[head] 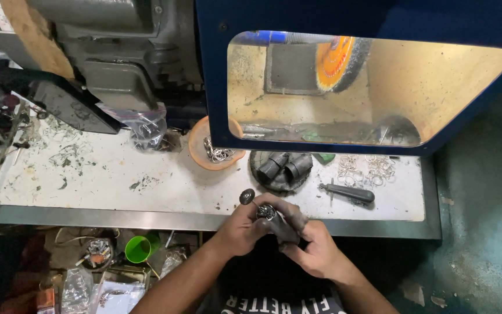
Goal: Polishing small jewelry pieces using a handheld rotary tool at a workbench.
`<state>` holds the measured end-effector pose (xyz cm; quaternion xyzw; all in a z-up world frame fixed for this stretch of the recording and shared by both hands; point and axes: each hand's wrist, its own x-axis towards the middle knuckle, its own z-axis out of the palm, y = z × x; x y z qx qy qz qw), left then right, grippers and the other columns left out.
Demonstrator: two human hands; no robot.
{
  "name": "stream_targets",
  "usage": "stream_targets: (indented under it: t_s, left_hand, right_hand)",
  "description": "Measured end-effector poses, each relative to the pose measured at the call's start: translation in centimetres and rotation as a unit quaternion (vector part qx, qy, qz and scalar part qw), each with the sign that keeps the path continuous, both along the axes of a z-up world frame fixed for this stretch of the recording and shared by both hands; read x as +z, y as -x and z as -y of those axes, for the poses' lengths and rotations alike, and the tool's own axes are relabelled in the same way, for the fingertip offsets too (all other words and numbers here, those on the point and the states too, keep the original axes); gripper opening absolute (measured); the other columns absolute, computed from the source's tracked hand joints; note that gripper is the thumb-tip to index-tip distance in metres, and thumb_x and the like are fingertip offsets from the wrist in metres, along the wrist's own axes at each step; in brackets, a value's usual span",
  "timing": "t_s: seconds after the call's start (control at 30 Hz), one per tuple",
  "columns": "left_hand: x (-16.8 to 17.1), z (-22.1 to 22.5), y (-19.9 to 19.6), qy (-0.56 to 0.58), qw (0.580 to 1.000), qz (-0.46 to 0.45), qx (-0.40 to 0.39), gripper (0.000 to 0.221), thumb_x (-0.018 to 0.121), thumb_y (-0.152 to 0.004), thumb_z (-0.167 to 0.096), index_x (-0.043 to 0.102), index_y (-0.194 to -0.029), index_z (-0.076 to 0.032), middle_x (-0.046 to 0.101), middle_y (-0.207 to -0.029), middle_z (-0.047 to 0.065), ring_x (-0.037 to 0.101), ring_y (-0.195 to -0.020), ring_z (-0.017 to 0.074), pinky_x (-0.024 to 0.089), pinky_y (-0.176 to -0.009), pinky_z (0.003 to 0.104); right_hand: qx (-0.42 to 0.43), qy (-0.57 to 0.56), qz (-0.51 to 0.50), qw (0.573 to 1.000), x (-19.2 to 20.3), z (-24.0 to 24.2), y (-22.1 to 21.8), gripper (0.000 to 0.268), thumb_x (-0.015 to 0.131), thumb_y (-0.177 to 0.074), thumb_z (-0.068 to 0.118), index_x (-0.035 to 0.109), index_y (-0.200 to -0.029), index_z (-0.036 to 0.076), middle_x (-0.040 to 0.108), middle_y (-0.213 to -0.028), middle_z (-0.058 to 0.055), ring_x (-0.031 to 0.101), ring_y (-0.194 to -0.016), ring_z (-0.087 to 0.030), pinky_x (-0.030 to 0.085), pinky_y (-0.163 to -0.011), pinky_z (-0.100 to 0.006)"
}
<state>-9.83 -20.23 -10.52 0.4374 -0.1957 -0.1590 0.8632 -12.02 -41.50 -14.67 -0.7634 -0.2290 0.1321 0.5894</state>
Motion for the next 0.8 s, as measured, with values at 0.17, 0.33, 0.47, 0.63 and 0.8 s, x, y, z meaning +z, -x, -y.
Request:
stream_targets:
  t_s: [0.17, 0.33, 0.47, 0.63, 0.8]
  left_hand:
    - [-0.2, 2.9, -1.0, 0.205, 0.976, -0.077, 0.016, 0.035, 0.057, -0.105, -0.038, 0.052, -0.096, -0.004, 0.052, -0.073, 0.012, 0.059, -0.072, 0.0286, 0.053, -0.085, 0.047]
    - [-0.9, 3.5, -0.6, 0.211, 0.975, -0.052, 0.036, 0.044, 0.047, -0.106, -0.046, 0.048, -0.09, -0.005, 0.05, -0.061, 0.014, 0.049, -0.056, 0.0256, 0.044, -0.069, 0.041]
    - [-2.8, 3.5, -0.7, 0.192, 0.979, -0.071, 0.017, 0.04, 0.049, -0.106, -0.041, 0.051, -0.091, -0.005, 0.052, -0.063, 0.014, 0.053, -0.06, 0.0273, 0.049, -0.069, 0.043]
    - [-4.5, 3.3, -0.8, 0.254, 0.954, -0.157, 0.041, 0.041, 0.053, -0.102, -0.045, 0.053, -0.089, -0.006, 0.044, -0.06, 0.011, 0.045, -0.05, 0.0246, 0.045, -0.047, 0.04]
    - [-4.6, 3.0, -0.5, 0.237, 0.96, -0.145, 0.033, 0.035, 0.048, -0.105, -0.039, 0.05, -0.097, -0.006, 0.045, -0.068, 0.012, 0.045, -0.048, 0.0239, 0.042, -0.045, 0.037]
  right_hand:
    - [-0.033, 0.055, -0.009, 0.998, 1.8, -0.7, -0.3, 0.021, 0.072, -0.09, 0.028, 0.069, -0.099, 0.009, 0.072, -0.088, 0.001, 0.068, -0.079, -0.012, 0.054, -0.073, -0.03]
    - [0.029, 0.122, 0.022, 0.992, 5.9, -0.4, -0.5, 0.034, 0.078, -0.09, 0.028, 0.066, -0.117, 0.009, 0.073, -0.106, -0.011, 0.072, -0.095, -0.028, 0.055, -0.083, -0.037]
    - [-0.07, 0.181, 0.206, 0.959, 8.1, 1.9, -1.1, 0.025, 0.087, -0.084, 0.021, 0.065, -0.078, 0.009, 0.07, -0.077, -0.004, 0.068, -0.069, -0.02, 0.053, -0.062, -0.031]
    - [-0.255, 0.347, 0.331, 0.84, 6.6, 7.6, -2.6, 0.031, 0.087, -0.082, 0.021, 0.073, -0.103, 0.003, 0.072, -0.111, -0.011, 0.066, -0.1, -0.029, 0.054, -0.091, -0.038]
    - [-0.238, 0.44, 0.288, 0.817, 3.5, 9.4, -2.3, 0.042, 0.08, -0.086, 0.032, 0.073, -0.124, 0.016, 0.07, -0.122, -0.002, 0.061, -0.099, -0.026, 0.048, -0.088, -0.043]
